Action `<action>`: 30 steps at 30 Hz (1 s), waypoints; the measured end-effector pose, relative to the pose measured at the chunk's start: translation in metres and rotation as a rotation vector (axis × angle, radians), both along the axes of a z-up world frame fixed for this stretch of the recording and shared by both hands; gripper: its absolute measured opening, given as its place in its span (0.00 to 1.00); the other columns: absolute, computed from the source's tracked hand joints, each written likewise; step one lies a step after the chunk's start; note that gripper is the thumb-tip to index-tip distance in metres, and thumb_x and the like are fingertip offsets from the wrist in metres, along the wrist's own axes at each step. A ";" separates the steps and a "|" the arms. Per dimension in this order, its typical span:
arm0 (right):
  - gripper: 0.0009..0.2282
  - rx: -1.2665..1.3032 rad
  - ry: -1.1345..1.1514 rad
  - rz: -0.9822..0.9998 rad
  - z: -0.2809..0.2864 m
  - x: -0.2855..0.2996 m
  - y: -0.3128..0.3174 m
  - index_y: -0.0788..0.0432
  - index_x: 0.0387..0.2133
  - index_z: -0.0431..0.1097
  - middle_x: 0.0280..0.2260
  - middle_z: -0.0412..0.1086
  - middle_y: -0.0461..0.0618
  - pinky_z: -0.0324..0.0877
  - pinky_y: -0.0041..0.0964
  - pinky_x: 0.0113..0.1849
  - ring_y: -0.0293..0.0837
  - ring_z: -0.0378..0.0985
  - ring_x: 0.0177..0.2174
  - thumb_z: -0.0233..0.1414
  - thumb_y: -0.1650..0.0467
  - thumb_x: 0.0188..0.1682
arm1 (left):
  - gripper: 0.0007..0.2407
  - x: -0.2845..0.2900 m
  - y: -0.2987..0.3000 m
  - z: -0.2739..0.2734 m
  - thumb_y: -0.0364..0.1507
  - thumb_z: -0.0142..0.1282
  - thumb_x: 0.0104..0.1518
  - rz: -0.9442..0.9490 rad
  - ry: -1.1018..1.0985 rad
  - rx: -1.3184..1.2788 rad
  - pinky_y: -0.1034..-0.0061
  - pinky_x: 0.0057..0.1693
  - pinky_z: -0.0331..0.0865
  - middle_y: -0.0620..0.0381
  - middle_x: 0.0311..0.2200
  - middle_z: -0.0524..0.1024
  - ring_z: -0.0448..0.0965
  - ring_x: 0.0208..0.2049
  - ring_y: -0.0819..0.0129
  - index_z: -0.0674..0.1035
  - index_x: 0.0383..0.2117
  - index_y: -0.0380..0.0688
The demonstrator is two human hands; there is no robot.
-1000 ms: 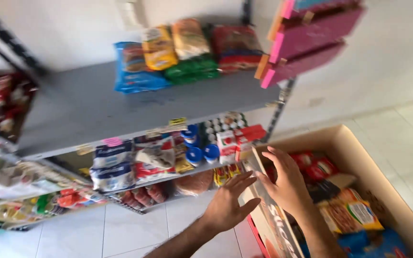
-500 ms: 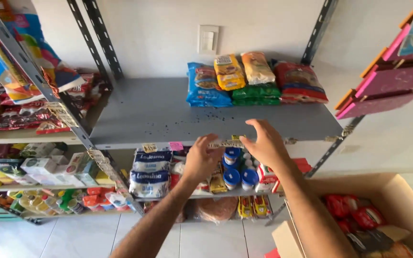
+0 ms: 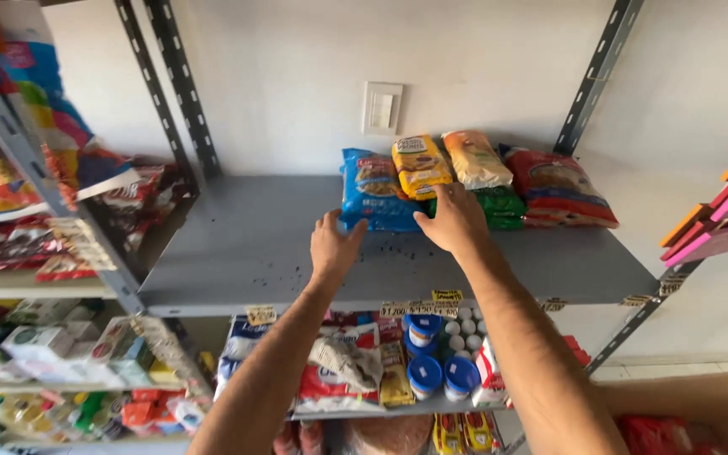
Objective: The person picks up bags of sugar, bags of pasta, bags of polenta, and canned goods from a shelf and places them into a cardboard box.
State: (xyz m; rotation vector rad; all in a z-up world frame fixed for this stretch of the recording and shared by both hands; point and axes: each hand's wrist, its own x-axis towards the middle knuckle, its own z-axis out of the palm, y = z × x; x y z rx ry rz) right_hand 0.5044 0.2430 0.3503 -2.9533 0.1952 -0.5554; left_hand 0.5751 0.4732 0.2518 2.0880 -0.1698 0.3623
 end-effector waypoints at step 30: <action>0.54 0.239 0.113 -0.142 -0.003 0.117 0.002 0.58 0.68 0.63 0.65 0.61 0.75 0.65 0.64 0.61 0.71 0.63 0.67 0.51 0.33 0.36 | 0.35 0.092 -0.018 0.056 0.38 0.80 0.44 -0.322 0.460 -0.524 0.45 0.55 0.81 0.34 0.47 0.83 0.84 0.53 0.35 0.81 0.59 0.29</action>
